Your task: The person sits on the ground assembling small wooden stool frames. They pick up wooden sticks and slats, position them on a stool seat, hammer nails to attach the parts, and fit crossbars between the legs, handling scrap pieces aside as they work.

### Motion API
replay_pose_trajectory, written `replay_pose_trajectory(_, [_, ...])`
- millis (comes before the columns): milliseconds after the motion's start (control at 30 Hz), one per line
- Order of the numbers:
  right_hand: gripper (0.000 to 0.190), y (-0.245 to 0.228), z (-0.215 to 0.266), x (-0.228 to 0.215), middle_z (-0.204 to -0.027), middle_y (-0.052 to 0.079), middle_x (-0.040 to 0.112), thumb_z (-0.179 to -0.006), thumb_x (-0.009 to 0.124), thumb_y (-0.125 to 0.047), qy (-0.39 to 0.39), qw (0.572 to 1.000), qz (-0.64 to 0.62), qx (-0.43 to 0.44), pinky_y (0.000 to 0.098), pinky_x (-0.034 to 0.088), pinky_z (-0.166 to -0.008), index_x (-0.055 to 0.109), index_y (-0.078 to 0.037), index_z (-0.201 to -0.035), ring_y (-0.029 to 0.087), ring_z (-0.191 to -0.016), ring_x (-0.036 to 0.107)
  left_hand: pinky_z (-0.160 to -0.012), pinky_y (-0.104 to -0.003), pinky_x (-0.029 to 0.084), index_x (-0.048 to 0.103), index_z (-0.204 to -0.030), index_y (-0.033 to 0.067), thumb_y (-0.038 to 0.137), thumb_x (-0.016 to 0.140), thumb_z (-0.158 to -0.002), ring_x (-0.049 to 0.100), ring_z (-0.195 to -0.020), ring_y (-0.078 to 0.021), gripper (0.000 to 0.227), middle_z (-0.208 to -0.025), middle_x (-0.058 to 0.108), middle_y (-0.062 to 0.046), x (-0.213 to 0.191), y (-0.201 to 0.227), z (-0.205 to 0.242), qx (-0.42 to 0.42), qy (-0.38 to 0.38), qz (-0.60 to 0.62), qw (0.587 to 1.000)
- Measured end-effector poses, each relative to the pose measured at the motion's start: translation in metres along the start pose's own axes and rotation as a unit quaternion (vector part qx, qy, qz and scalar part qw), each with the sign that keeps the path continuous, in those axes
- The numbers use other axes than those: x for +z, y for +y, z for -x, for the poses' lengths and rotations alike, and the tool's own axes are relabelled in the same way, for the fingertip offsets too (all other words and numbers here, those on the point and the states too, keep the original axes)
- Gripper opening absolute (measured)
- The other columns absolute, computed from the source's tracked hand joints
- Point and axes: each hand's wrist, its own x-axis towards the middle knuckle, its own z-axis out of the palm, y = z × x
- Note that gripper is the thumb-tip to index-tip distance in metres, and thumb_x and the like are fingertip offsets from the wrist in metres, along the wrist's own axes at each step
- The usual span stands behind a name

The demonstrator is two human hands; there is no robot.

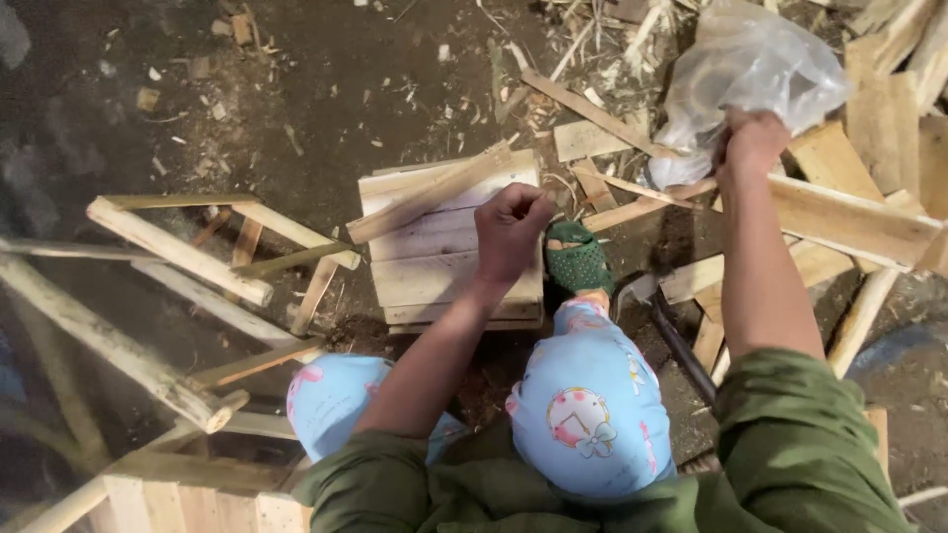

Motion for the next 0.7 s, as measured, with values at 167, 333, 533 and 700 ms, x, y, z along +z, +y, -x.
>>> replay_pose_trajectory(167, [0.015,0.006,0.123,0.019,-0.065,0.007,0.057,-0.087,0.066,0.008,-0.182,0.961,0.094,-0.187,0.028,0.041,-0.045,0.074,-0.003,-0.092,0.013,-0.049,0.053,-0.054,-0.026,0.045,0.072,-0.076,0.0118,0.021,0.079,-0.09,0.051,-0.06,-0.0042,0.018,-0.055,0.06,-0.002,-0.019,-0.042,-0.006,-0.043,0.041,0.003,0.998])
replay_pose_trajectory(333, [0.021,-0.033,0.221,0.049,-0.092,0.02,0.07,-0.089,0.08,0.003,-0.368,0.826,0.121,-0.411,0.0424,0.054,-0.077,0.078,0.002,-0.11,0.036,-0.085,0.069,-0.058,-0.028,0.046,0.071,-0.075,0.0129,0.021,0.076,-0.088,0.052,-0.061,-0.0088,0.016,-0.056,0.057,-0.003,-0.019,-0.036,-0.003,-0.051,0.024,-0.029,0.998])
replay_pose_trajectory(533, [0.013,-0.048,0.232,0.074,-0.09,0.017,0.07,-0.09,0.081,-0.002,-0.412,0.76,0.121,-0.488,0.0423,0.055,-0.066,0.078,0.0,-0.103,0.038,-0.077,0.069,-0.058,-0.034,0.048,0.067,-0.073,0.013,0.017,0.072,-0.083,0.056,-0.058,-0.0197,0.012,-0.055,0.05,-0.008,-0.026,-0.012,-0.009,0.023,0.027,-0.075,0.997])
replay_pose_trajectory(700, [0.012,-0.03,0.214,0.091,-0.085,0.015,0.068,-0.087,0.08,-0.001,-0.424,0.742,0.141,-0.5,0.0434,0.054,-0.065,0.078,-0.002,-0.099,0.038,-0.075,0.068,-0.059,-0.034,0.052,0.067,-0.072,0.0149,0.014,0.073,-0.083,0.065,-0.063,-0.03,0.012,-0.059,0.057,-0.009,-0.039,-0.005,-0.017,0.11,0.03,-0.145,0.983])
